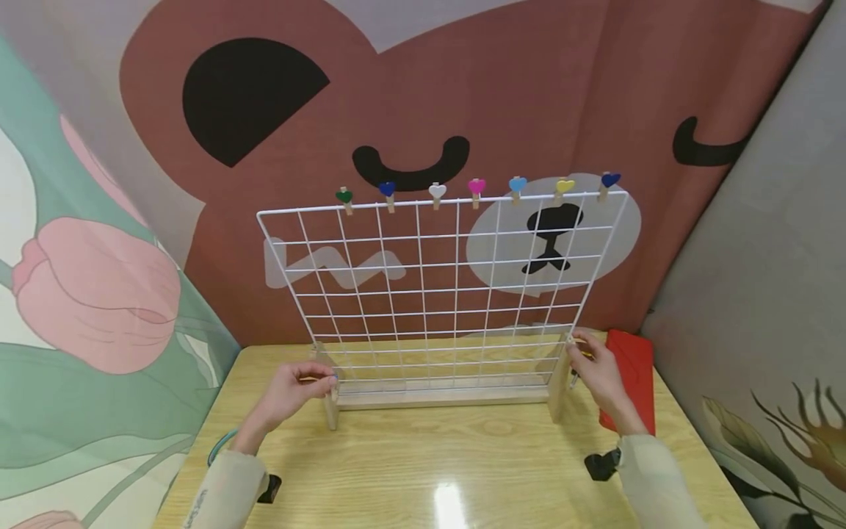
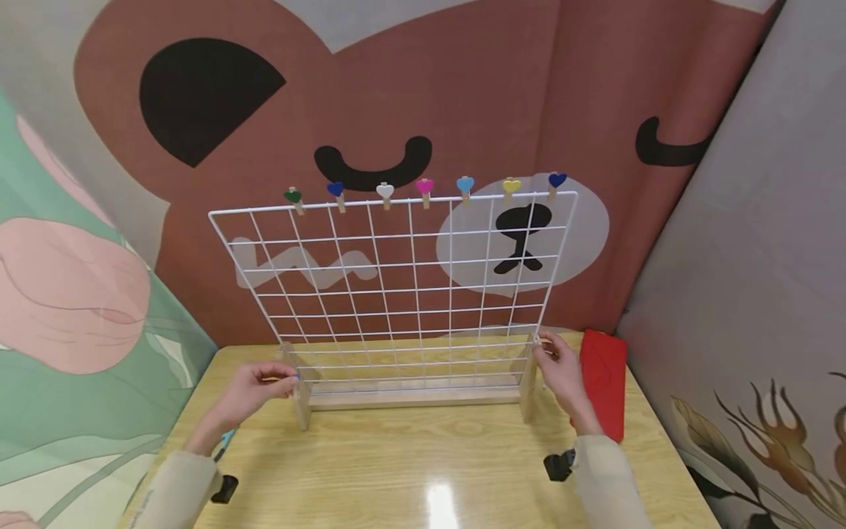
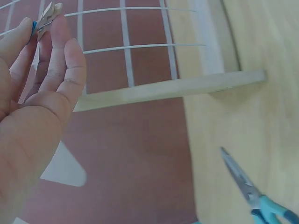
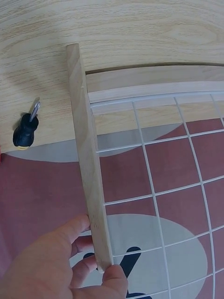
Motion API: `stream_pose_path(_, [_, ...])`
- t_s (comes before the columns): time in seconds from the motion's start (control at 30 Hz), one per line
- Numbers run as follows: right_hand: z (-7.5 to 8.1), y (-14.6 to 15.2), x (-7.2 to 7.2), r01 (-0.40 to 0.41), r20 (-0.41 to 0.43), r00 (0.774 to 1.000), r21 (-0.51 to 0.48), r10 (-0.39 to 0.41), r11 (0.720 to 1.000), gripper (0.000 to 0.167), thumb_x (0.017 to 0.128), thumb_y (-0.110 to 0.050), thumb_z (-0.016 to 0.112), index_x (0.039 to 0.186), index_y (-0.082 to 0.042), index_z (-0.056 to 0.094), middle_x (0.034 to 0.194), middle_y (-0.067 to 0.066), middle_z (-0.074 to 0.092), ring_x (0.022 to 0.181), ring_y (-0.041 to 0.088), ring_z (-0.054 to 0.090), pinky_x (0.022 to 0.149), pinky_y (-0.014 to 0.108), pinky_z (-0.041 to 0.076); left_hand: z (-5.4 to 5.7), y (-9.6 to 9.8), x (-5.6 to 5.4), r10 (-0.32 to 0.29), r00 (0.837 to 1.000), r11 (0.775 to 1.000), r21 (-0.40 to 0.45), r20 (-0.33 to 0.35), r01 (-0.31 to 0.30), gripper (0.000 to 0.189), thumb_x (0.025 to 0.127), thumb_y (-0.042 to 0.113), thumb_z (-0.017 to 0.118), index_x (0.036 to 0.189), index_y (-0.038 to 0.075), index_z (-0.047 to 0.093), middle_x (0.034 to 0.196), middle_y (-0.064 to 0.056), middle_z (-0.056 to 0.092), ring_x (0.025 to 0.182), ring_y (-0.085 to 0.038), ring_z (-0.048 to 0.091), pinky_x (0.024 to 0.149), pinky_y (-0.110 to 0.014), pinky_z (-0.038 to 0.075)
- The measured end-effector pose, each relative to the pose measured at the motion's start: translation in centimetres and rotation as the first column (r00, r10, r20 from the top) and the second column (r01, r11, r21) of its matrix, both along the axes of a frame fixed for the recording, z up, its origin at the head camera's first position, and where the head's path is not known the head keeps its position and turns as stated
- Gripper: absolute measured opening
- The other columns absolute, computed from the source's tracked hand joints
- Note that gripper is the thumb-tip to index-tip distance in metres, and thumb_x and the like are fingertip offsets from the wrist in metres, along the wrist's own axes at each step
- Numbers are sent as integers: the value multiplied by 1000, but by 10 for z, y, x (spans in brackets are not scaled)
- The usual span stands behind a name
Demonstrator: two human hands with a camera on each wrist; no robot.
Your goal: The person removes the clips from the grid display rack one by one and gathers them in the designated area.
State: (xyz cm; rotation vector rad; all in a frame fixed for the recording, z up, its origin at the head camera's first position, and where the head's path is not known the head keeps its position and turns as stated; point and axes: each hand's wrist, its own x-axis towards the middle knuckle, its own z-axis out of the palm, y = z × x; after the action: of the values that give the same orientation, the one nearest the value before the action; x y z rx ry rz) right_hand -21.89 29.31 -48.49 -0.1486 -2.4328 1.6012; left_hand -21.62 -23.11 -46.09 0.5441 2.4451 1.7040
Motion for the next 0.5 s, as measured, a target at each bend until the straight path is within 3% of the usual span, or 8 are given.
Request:
stream_pose_path(0.23, [-2,1,-1,4,18,1000,-13,-4,1000,41,100,-17,49,134,5,45,125,29,52,87,-9,49,71,12,46,-27,-8,1,36,998,998,-54,54,-33,23,91,15,67,103,-5,68,94,-22,67,76,-19,67,68,-37,56])
stream_pose_path(0.5, [0,0,0,11,20,1000,-8,-10,1000,41,101,-19,48,135,4,45,127,27,52,89,-7,49,73,13,47,-62,-16,6,98,991,991,-98,87,-89,25,90,10,67,103,-11,66,91,-17,68,75,-16,65,63,-35,55])
